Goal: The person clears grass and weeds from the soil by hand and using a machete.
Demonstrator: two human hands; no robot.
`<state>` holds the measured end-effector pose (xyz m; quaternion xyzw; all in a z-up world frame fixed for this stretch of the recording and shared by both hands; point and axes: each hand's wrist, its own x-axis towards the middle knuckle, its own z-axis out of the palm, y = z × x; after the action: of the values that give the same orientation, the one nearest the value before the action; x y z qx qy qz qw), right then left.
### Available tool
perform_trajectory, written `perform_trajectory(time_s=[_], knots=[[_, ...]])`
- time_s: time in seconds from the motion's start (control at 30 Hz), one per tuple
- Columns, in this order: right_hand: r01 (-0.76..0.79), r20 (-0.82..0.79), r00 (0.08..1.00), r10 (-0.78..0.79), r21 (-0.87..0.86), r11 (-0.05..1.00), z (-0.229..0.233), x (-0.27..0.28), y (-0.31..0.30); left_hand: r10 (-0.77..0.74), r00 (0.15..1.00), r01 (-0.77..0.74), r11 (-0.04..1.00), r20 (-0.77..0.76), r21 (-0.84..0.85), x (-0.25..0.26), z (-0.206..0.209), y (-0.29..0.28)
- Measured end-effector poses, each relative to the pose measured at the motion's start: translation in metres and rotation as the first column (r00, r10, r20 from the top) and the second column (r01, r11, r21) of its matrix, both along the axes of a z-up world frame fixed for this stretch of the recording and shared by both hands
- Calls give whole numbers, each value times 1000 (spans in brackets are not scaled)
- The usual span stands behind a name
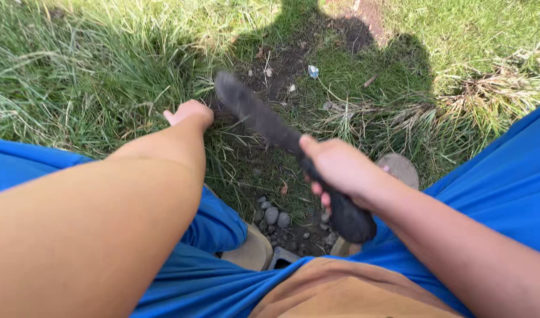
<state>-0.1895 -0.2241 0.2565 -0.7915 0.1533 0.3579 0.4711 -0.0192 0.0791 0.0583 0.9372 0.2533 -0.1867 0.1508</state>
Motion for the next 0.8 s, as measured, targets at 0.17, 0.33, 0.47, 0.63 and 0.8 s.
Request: perform_trajectory(time_s=[0.17,0.33,0.47,0.63,0.8], knots=[[199,199,957,-213,89,976,-4,6,6,9,999,-9,1000,35,-16,17,-9,7],[-135,-154,982,111,-153,979,-14,-17,12,126,990,-115,981,68,-156,33,-45,9],[54,7,999,-53,-40,998,-4,-7,-5,257,964,-224,923,67,-313,38,-82,16],[246,143,953,-267,152,957,-5,5,2,427,902,-334,779,59,-530,52,-117,39],[-186,-125,976,176,-69,980,-26,-28,20,534,846,-356,571,5,-739,78,-142,47]])
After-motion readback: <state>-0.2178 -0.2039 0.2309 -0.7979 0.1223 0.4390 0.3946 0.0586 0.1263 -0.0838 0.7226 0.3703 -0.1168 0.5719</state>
